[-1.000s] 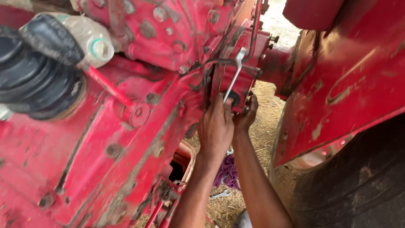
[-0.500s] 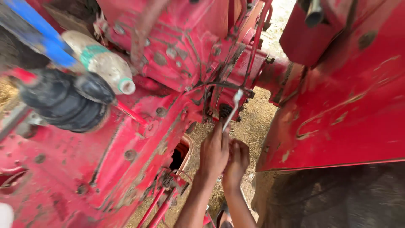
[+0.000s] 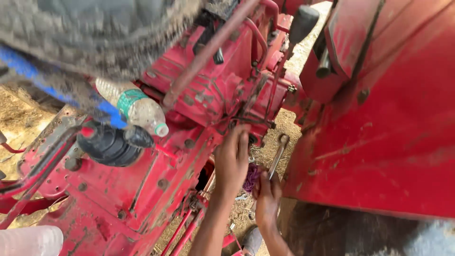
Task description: The person repairs a red tractor by using a wrench to loosen bolts, removing a metal component by hand, and then tightening bolts on a different section of the machinery.
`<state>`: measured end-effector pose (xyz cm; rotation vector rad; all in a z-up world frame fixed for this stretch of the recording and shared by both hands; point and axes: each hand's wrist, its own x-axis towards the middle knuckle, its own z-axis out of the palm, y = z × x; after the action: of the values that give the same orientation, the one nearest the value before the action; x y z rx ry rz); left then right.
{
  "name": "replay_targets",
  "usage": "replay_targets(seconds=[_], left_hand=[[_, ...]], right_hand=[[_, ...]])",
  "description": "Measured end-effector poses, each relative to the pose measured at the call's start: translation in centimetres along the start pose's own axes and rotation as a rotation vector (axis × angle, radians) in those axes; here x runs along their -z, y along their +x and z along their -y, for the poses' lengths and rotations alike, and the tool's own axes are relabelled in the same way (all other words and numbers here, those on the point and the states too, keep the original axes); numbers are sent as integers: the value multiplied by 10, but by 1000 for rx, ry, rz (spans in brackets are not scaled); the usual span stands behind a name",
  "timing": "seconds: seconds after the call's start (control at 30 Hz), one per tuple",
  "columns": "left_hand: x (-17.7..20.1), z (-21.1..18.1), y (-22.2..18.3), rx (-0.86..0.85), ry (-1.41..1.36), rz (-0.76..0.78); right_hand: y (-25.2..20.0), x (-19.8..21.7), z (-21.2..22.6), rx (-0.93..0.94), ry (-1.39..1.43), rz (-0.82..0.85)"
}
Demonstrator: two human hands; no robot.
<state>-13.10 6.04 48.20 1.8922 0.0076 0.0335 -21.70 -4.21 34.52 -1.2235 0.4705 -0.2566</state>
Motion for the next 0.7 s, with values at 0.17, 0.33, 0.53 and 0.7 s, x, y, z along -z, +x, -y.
replay_targets(seconds=[0.17, 0.33, 0.53, 0.7], left_hand=[[-33, 9, 104, -223, -340, 302], [-47, 16, 170, -69, -666, 701], [-121, 36, 233, -112, -680, 834], [-163, 72, 265, -148, -1000, 849]], right_hand=[[45, -28, 39, 130, -62, -87], [83, -41, 45, 113, 16, -181], [139, -46, 39, 137, 103, -358], [207, -53, 59, 130, 207, -501]])
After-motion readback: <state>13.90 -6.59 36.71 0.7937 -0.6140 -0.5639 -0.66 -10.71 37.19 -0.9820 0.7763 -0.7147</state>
